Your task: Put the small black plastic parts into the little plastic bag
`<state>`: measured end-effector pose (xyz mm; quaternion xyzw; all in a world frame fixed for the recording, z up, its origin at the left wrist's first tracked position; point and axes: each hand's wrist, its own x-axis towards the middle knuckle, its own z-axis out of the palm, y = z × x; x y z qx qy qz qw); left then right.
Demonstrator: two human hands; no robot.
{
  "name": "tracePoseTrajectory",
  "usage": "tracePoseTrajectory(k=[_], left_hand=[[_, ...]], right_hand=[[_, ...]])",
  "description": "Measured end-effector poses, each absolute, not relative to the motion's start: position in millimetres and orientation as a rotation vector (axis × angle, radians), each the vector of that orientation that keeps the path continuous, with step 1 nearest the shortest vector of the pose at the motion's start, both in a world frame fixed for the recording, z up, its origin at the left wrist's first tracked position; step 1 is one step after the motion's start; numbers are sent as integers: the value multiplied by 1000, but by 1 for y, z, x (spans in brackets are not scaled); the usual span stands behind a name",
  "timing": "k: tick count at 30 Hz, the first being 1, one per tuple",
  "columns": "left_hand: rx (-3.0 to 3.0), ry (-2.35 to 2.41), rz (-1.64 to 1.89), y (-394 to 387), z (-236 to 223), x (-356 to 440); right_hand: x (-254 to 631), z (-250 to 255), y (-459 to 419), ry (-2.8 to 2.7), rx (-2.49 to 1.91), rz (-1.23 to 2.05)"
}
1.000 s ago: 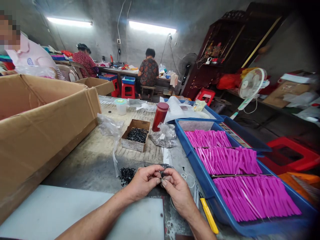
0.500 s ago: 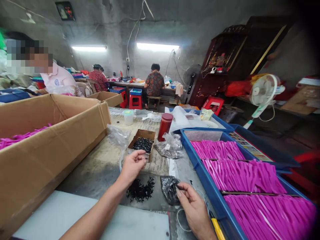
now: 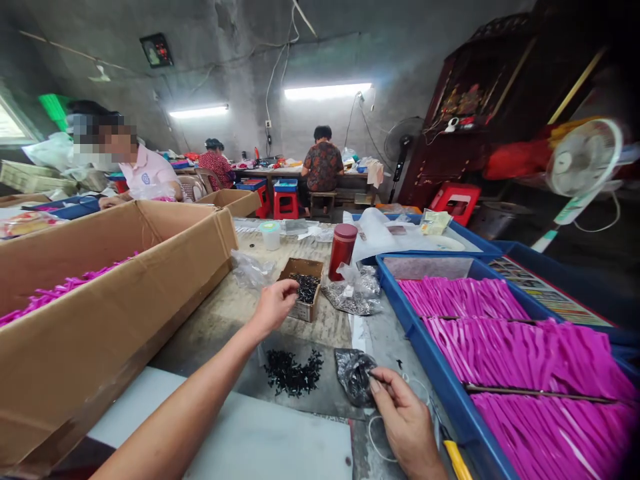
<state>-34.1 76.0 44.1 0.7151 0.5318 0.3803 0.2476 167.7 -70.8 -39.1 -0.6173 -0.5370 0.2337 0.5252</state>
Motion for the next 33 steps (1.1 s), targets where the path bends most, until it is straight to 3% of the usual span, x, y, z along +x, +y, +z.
tracePoseTrajectory(k=[8,14,24,33], left_hand=[[2503,1063,152,32,30,-53],[2556,1047,-78,28,25,-44],[2460,1156,28,25,20,-36],[2002,1213,522,25,20,-39]], right_hand=[[165,-32,-72,-1383,-1506,471],[166,-33,-72,-1403,-1509,441],[165,-34,-73,-1410,-1517,451],[165,-36,-75,-1436,-1509,459]])
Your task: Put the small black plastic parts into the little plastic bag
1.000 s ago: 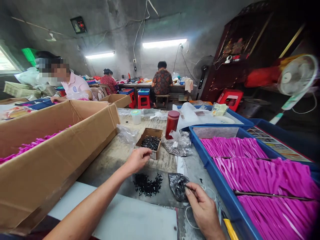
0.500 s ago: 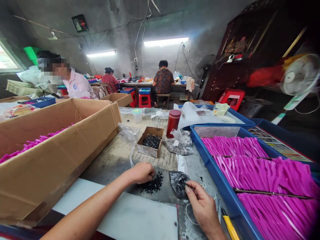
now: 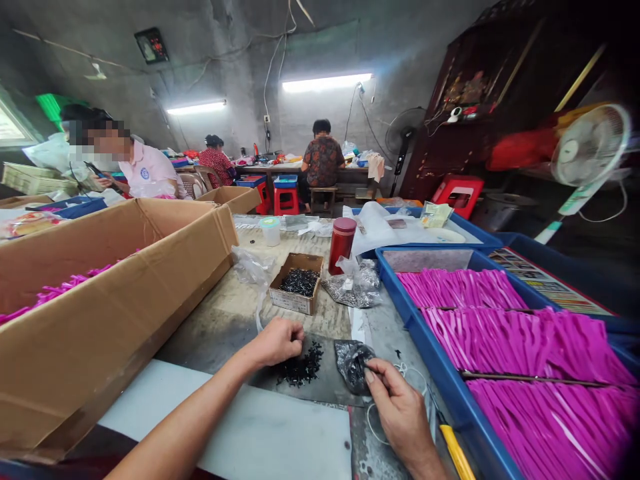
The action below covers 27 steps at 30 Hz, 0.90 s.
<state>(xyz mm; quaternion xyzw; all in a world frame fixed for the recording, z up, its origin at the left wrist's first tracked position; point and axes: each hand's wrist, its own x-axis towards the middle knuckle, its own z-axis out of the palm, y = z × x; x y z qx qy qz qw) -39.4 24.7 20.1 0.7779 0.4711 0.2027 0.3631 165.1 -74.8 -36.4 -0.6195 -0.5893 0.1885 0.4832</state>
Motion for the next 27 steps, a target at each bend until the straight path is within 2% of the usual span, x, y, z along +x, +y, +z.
tracePoseTrajectory(k=[17,27], left_hand=[[1395,1044,930,16,15,-14],[1358,1020,872,12,7,-19]], right_hand=[[166,-32,-73,-1421,-1545,492],[164,-29,-69,-1530,-1629,420]])
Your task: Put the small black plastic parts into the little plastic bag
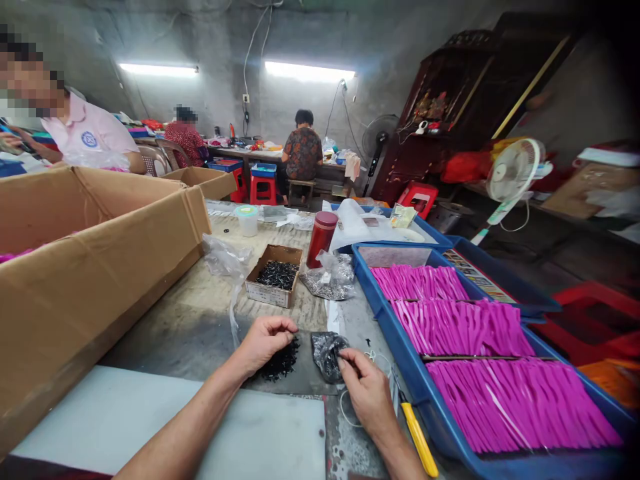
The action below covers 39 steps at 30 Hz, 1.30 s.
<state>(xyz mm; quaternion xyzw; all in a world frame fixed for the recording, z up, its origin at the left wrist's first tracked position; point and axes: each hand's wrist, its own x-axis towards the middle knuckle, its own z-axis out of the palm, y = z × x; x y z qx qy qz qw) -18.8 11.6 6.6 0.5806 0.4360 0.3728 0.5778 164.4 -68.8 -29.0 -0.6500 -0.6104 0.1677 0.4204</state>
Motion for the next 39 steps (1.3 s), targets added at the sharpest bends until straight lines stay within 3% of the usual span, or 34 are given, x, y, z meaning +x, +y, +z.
tracePoseTrajectory(k=[18,39], left_hand=[[1683,952,843,9,8,-23],[1426,808,741,6,-15,-15]], right_hand=[[141,-8,-54,-2078,-2221,88],[153,-19,-61,-1982,-1855,98]])
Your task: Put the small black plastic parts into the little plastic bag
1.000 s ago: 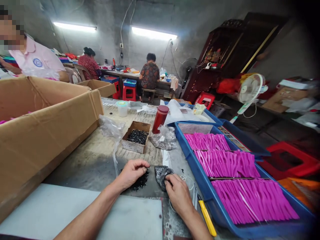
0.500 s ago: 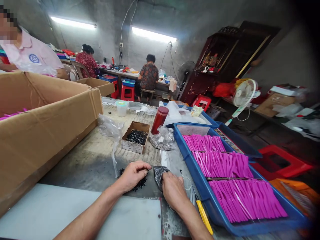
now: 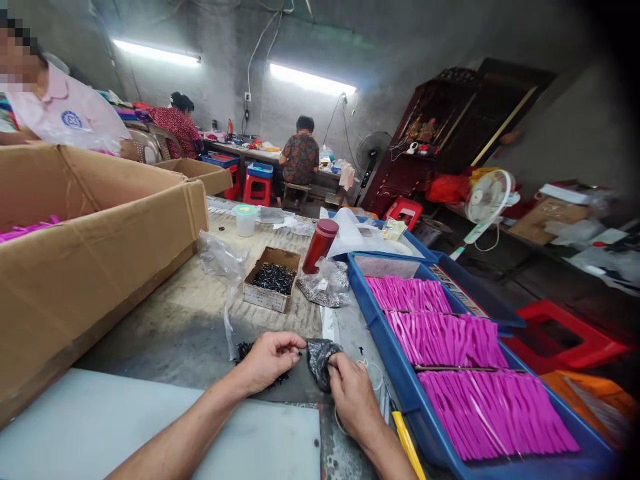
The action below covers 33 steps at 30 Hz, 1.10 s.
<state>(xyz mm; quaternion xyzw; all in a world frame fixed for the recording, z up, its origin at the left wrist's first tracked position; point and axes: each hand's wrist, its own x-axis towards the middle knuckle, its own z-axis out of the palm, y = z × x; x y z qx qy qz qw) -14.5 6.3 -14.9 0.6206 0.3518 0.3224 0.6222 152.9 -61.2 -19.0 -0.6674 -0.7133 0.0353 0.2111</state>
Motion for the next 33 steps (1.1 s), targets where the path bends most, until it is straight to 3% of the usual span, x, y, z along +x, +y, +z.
tracePoseTrajectory(k=[19,33], left_hand=[[1307,741,724,2,-10,-13],[1362,758,680,1,-6,-13]], right_hand=[[158,-18,-60,-1716,-1754,381],[154,0,-48,-2196,-2013,459]])
